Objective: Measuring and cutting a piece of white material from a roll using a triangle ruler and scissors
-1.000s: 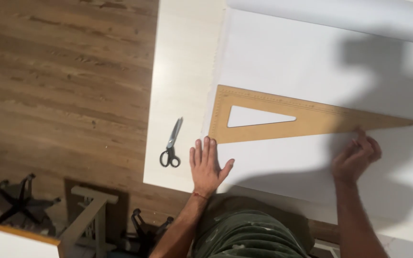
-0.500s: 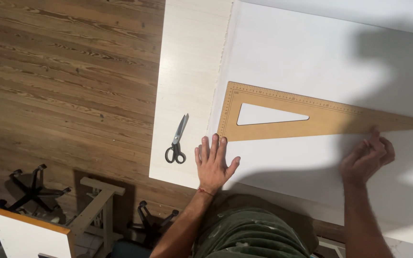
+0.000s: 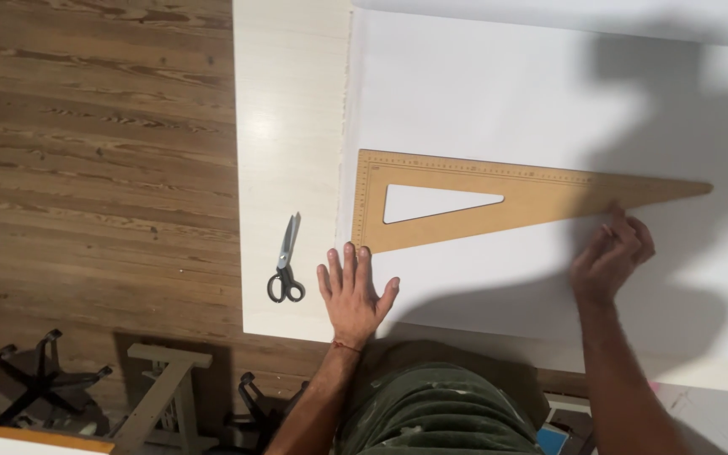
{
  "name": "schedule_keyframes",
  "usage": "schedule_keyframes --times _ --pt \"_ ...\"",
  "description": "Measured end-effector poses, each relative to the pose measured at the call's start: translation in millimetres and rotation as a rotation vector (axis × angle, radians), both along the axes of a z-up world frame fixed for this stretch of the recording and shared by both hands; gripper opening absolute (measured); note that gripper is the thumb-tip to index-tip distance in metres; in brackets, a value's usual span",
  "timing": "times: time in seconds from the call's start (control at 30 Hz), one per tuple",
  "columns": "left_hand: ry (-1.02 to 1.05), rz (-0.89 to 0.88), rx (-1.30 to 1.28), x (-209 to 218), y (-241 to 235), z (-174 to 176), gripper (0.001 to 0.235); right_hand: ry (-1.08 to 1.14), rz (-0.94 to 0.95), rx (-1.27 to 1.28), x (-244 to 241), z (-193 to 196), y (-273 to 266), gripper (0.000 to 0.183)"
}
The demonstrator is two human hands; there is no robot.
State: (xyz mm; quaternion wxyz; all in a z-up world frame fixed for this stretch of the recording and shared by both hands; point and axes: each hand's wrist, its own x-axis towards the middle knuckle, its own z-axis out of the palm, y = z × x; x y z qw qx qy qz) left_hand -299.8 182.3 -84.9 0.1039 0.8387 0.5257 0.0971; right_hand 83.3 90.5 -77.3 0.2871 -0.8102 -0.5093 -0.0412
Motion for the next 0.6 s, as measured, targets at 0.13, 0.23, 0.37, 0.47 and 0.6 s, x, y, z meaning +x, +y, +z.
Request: schedule_keyframes --times 0.13,0.23,0.37,0.47,0.6 --pt "-0.002 -0.019 0.022 4 4 3 0.078 0.034 -0.021 -0.042 -4 8 6 0.037" --pt "0.003 -0.027 0.021 4 2 2 0.081 -0.022 -0.003 -0.044 -1 8 4 0.014" --pt "0.009 -0.019 0.021 1 1 -12 0.087 -0.048 -0.002 -0.023 9 -8 -3 0.027" --pt "0.000 0.010 0.039 7 -3 -14 0.086 -0.076 0.005 0.008 19 -14 -11 0.015" --pt "0.037 0.007 0.036 6 -4 -8 0.085 -0.139 -0.028 0.023 22 -24 -18 0.017"
